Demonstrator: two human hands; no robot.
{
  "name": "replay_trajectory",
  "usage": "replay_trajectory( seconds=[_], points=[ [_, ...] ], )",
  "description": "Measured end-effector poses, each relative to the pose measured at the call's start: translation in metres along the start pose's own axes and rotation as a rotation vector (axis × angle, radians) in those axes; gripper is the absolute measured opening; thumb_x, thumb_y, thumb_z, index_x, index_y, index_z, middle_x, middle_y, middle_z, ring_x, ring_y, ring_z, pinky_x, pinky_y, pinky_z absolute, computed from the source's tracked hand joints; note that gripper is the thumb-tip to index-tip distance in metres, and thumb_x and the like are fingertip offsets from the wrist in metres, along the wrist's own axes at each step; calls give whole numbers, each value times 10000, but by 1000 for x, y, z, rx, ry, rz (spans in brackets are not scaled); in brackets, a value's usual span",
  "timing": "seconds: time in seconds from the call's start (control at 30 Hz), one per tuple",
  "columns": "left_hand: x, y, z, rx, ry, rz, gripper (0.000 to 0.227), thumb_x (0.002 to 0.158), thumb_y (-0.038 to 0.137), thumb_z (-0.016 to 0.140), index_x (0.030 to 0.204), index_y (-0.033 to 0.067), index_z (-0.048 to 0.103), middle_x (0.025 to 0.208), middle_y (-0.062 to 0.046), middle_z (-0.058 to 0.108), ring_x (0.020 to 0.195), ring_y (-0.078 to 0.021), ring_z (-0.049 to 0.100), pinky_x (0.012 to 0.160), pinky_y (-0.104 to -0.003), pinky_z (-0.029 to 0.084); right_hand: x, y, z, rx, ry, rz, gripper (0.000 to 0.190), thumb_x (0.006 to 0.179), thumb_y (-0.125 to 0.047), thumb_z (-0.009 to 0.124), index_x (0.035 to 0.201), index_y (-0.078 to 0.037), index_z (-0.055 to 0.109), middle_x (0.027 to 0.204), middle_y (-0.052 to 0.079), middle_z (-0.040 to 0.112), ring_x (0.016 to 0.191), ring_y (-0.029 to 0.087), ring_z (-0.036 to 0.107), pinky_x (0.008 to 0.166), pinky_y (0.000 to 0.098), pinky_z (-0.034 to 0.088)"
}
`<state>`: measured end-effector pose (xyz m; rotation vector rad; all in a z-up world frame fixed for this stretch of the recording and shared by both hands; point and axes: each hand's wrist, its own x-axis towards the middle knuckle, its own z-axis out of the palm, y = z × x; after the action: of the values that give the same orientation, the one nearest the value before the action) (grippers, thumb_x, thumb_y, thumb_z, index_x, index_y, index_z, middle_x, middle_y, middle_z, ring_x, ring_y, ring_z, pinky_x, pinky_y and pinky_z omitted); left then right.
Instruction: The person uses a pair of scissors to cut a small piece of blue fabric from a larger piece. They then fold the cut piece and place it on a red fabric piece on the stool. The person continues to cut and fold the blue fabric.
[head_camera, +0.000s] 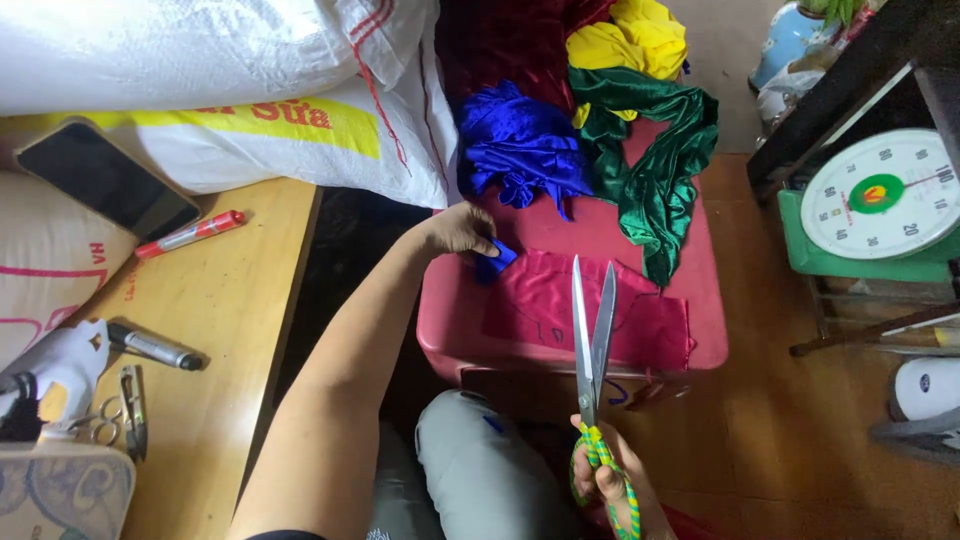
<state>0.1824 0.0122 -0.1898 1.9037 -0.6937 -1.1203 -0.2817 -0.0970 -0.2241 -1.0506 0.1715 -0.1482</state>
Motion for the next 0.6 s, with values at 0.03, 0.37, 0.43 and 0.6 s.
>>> replay_trajectory(
  seconds=[0.03, 0.37, 0.43, 0.6],
  points=[
    [3, -3, 3, -19, 57, -25, 280, 734, 5, 887, 951, 27, 712, 934, -149, 722, 883, -327, 724, 588, -393, 674, 1, -3, 3, -12, -6, 13, 883, 874, -563, 723, 1474, 33, 468, 749, 57, 516, 579, 158, 458, 491, 325, 409],
    [-12, 2, 14, 27, 94, 59, 168, 824, 1, 845, 855, 94, 708, 706, -74, 672, 521, -165, 613, 554, -302, 583, -8, 47, 28, 271, 91, 304, 780, 927, -470, 589, 1426, 121, 495, 678, 130, 573, 445, 218, 517, 404, 355, 455],
    [-13, -1, 15, 43, 121, 91, 170, 846, 22, 844, 850, 119, 705, 690, -36, 675, 493, -114, 576, 523, -258, 528, -12, 72, 28, 456, 106, 370, 767, 936, -487, 557, 1430, 98, 516, 640, 132, 533, 405, 220, 471, 332, 389, 370],
    [-8, -20, 11, -107, 126, 146, 192, 847, 10, 841, 836, 108, 677, 714, -47, 653, 493, -119, 564, 513, -244, 516, -4, 61, 40, 436, 66, 401, 768, 914, -480, 589, 1446, 69, 510, 685, 130, 517, 464, 207, 476, 364, 355, 401]
  ],
)
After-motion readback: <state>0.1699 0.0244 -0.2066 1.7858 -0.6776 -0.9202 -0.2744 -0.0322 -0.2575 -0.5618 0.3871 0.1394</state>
